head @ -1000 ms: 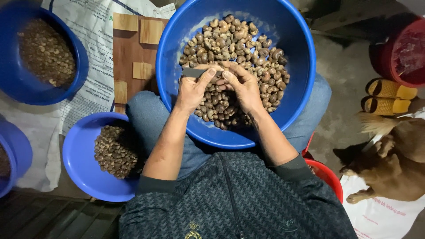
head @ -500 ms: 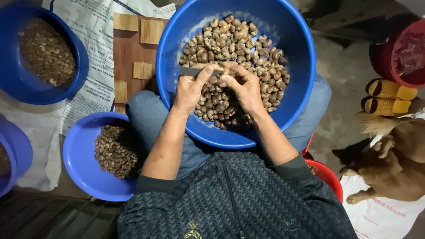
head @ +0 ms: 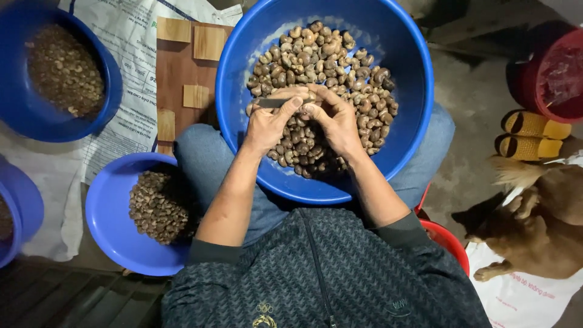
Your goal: Peeling and sorting nuts manually using a small blade while sitting on the floor.
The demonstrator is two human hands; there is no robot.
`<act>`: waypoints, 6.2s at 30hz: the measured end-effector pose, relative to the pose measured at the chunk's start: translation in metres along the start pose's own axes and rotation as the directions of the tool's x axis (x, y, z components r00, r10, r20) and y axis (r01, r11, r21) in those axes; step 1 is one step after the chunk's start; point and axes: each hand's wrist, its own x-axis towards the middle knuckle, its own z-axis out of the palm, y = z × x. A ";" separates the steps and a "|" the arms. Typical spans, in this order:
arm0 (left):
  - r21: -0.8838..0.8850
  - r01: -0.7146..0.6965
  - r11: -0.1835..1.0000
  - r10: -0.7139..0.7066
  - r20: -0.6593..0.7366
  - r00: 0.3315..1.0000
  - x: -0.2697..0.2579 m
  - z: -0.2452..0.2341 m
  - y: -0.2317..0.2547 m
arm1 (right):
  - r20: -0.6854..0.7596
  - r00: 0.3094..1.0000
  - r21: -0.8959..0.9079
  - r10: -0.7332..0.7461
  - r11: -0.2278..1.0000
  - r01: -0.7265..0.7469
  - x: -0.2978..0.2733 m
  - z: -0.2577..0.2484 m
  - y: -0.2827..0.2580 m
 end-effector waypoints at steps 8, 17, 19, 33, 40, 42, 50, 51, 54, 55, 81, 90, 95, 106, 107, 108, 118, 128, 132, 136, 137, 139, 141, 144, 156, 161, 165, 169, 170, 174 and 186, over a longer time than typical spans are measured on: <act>0.020 -0.042 0.999 0.043 -0.034 0.999 -0.002 -0.003 -0.013 | 0.018 1.000 0.002 0.023 1.000 -0.023 0.003 0.004 -0.001; 0.069 -0.045 0.997 0.049 -0.060 0.997 -0.001 -0.001 0.002 | 0.000 0.997 0.064 0.071 0.995 -0.071 0.000 0.006 -0.006; 0.095 -0.041 0.995 0.048 -0.074 0.996 -0.001 -0.001 0.002 | 0.001 0.996 0.069 0.086 0.994 -0.086 0.000 0.003 -0.002; 0.046 -0.011 0.999 0.015 -0.079 0.997 -0.005 -0.005 -0.005 | -0.003 0.996 0.072 0.093 0.993 -0.092 -0.002 0.002 -0.001; 0.103 -0.031 0.994 0.036 -0.044 0.998 -0.005 -0.005 -0.018 | -0.043 0.994 0.031 0.097 0.995 -0.096 -0.013 -0.002 0.004; 0.049 -0.038 0.998 0.043 -0.088 0.995 -0.004 -0.003 -0.008 | -0.147 0.987 -0.036 0.072 0.996 -0.078 -0.020 0.000 -0.006; -0.153 0.103 0.983 -0.138 -0.239 0.961 -0.004 -0.044 0.003 | -0.539 0.832 -0.464 -0.134 0.871 -0.161 -0.095 -0.064 -0.111; -0.288 0.167 0.943 -0.244 -0.257 0.935 -0.004 -0.049 0.006 | -0.639 0.745 -0.477 -0.193 0.859 -0.187 -0.111 -0.087 -0.115; -0.449 0.159 0.879 -0.300 -0.262 0.917 -0.004 -0.052 -0.010 | -0.757 0.625 -0.369 -0.192 0.914 -0.166 -0.161 -0.158 -0.099; -0.456 0.154 0.877 -0.299 -0.265 0.917 -0.003 -0.051 -0.015 | -0.753 0.628 -0.378 -0.199 0.911 -0.165 -0.184 -0.167 -0.088; -0.089 0.016 0.996 -0.016 0.002 1.000 -0.011 -0.024 -0.037 | -0.933 -0.075 0.218 0.351 0.388 -0.896 -0.455 -0.322 0.135; 0.052 0.118 0.992 -0.119 0.006 0.993 -0.014 -0.024 -0.037 | -0.307 0.680 -0.908 -0.666 0.419 -0.001 -0.142 -0.174 -0.058; 0.093 0.145 0.985 -0.137 -0.079 0.987 -0.018 -0.017 -0.008 | -0.014 0.884 -0.862 -0.467 0.454 0.226 -0.035 -0.070 -0.082; 0.209 0.198 0.958 -0.169 -0.152 0.974 -0.035 -0.022 -0.015 | 0.422 0.876 -0.906 -0.236 -0.154 0.395 0.029 -0.024 0.066; 0.213 0.206 0.955 -0.182 -0.126 0.975 -0.033 -0.019 -0.012 | 0.413 0.885 -0.906 -0.216 -0.189 0.377 0.025 -0.023 0.061; 0.218 0.213 0.952 -0.195 -0.101 0.976 -0.031 -0.016 -0.009 | 0.404 0.893 -0.905 -0.197 -0.225 0.360 0.020 -0.023 0.055; 0.226 0.195 0.954 -0.164 -0.150 0.975 -0.031 -0.014 0.000 | 0.331 0.930 -0.942 -0.160 -0.002 0.335 0.027 -0.036 0.090; 0.218 0.278 0.936 -0.245 -0.165 0.955 -0.041 -0.010 0.003 | 0.278 0.951 -0.949 -0.135 0.114 0.294 0.021 -0.035 0.087; 0.167 0.244 0.955 -0.214 -0.180 0.960 -0.038 -0.011 0.002 | -0.017 0.997 -0.469 0.078 0.880 -0.077 0.010 -0.007 0.034; 0.148 0.194 0.970 -0.173 -0.148 0.974 -0.039 -0.013 -0.004 | -0.089 0.981 0.058 0.172 0.984 -0.168 0.006 0.001 0.027; 0.142 0.149 0.979 -0.129 -0.137 0.982 -0.039 -0.011 -0.001 | -0.068 0.980 0.054 0.190 0.981 -0.186 0.006 0.001 0.027; 0.139 0.102 0.985 -0.085 -0.121 0.989 -0.038 -0.008 0.007 | -0.050 0.977 0.053 0.205 0.978 -0.203 0.006 0.001 0.030; 0.207 0.055 0.977 -0.030 -0.123 0.992 -0.035 -0.006 0.018 | -0.006 0.982 0.023 0.189 0.982 -0.189 0.006 0.000 0.035; 0.267 -0.032 0.963 0.054 -0.075 0.996 -0.034 -0.006 0.014 | 0.019 0.982 0.008 0.189 0.982 -0.189 0.005 0.002 0.027; 0.238 -0.047 0.970 0.071 -0.094 0.993 -0.030 -0.006 0.024 | 0.034 0.976 0.067 0.217 0.974 -0.219 0.004 0.006 0.017; 0.247 -0.009 0.969 0.040 -0.118 0.992 -0.036 -0.010 0.012 | 0.053 0.970 0.137 0.237 0.961 -0.242 0.003 0.007 0.010; 0.273 -0.043 0.961 0.077 -0.115 0.990 -0.035 -0.010 0.010 | 0.064 0.975 0.121 0.215 0.968 -0.221 0.002 0.008 0.007; 0.193 -0.029 0.981 0.059 -0.149 0.987 -0.036 -0.013 0.001 | 0.061 0.986 0.043 0.156 0.986 -0.159 0.001 0.002 0.018; 0.228 -0.033 0.973 0.062 -0.121 0.991 -0.037 -0.012 -0.003 | 0.061 0.993 -0.086 0.097 0.992 -0.091 -0.001 0.003 0.014; 0.283 -0.084 0.955 0.097 -0.032 0.995 -0.033 -0.004 0.006 | 0.098 0.987 -0.403 -0.126 0.902 0.155 -0.002 0.004 0.011; 0.298 -0.048 0.953 0.076 -0.085 0.993 -0.037 -0.010 -0.006 | 0.164 0.952 -0.573 -0.258 0.761 0.304 -0.002 0.001 0.028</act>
